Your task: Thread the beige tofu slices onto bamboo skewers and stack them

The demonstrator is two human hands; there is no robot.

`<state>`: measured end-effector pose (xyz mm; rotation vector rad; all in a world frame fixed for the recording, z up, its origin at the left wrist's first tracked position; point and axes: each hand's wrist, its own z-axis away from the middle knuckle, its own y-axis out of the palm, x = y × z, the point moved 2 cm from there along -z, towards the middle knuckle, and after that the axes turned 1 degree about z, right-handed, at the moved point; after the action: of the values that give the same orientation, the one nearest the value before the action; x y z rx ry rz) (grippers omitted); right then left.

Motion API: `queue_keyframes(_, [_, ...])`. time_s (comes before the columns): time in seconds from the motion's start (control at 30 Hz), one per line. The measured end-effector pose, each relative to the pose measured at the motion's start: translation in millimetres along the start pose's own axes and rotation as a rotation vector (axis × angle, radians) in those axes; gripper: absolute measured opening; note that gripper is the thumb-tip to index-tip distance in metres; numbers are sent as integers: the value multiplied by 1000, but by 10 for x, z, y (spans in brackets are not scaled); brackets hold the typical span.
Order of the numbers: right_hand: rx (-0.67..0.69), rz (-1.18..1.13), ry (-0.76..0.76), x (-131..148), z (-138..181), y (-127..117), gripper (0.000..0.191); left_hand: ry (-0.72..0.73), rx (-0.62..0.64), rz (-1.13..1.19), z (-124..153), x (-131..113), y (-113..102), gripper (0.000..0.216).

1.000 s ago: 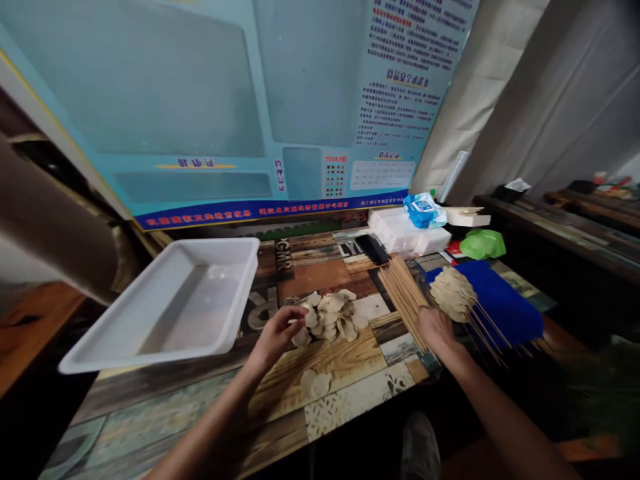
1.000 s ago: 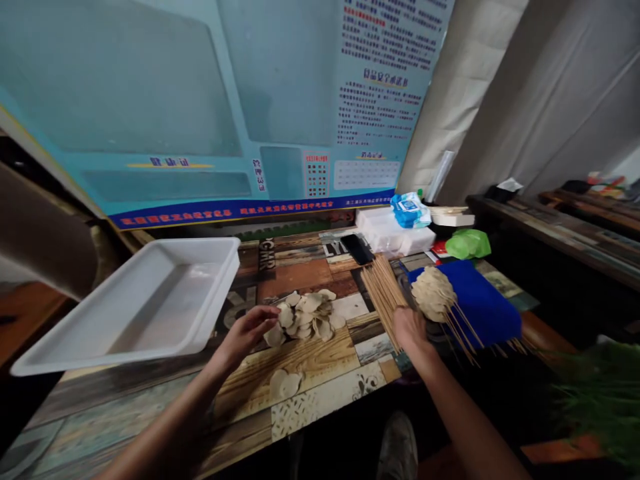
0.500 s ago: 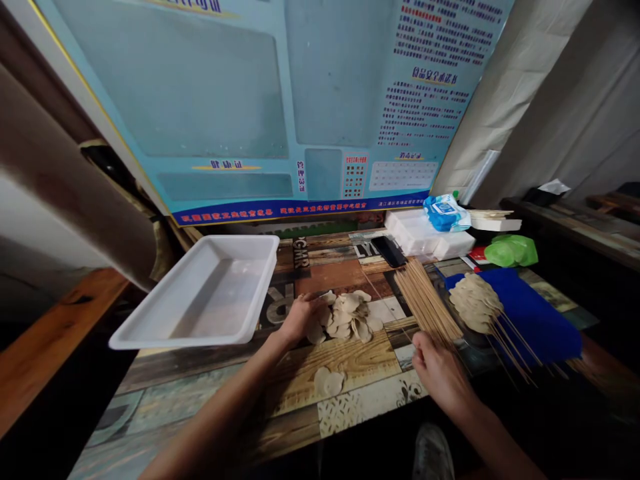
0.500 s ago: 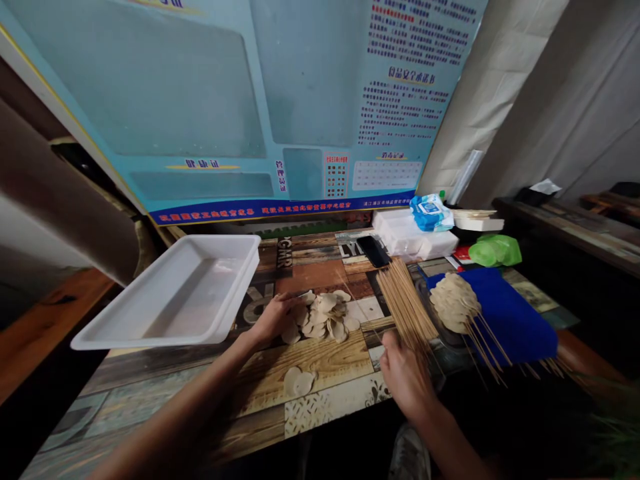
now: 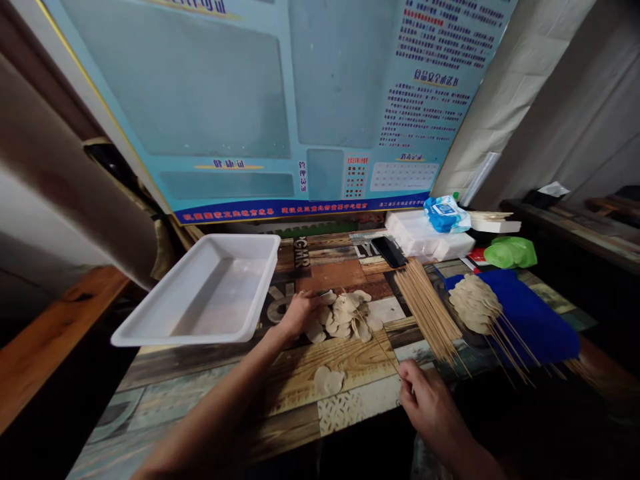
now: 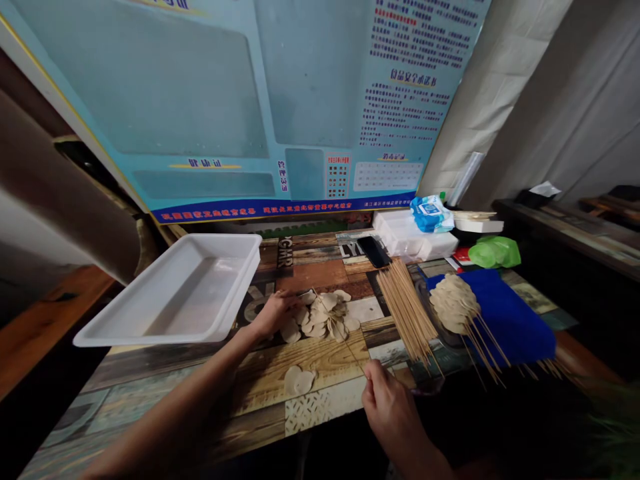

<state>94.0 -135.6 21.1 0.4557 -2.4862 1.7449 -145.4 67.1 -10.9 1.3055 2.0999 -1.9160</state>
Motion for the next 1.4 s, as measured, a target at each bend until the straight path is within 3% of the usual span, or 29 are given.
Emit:
queue_keyframes(0.1, [15,-132,-8,43,33,17,25,-62,-68,244,58,-85,-88,11])
queue_keyframes(0.2, [97,-241,-19,98,88,91,31,-278,-144,707,158,-174,-82,12])
queue_keyframes(0.33, [220,-295,-16,177,169,193,35,-536,-140,1356,269,-294,31,25])
queue_keyframes(0.43, [270,-306,-18,216,202,221,37,-579,-116,1556,303,-339,55,31])
queue_keyframes(0.83, [258,-300,-74,221,205,237,36,-552,-245,1520,346,-374,-31,34])
queue_keyframes(1.07, [248,-340,-24,203,204,218,36,-487,-222,1491,365,-450,17,31])
queue_keyframes(1.17, [241,-346,-25,183,210,227,35,-530,-234,1547,366,-449,11,32])
queue_keyframes(1.4, [204,-360,-28,151,234,286,36,-622,-117,1698,405,-474,65,29])
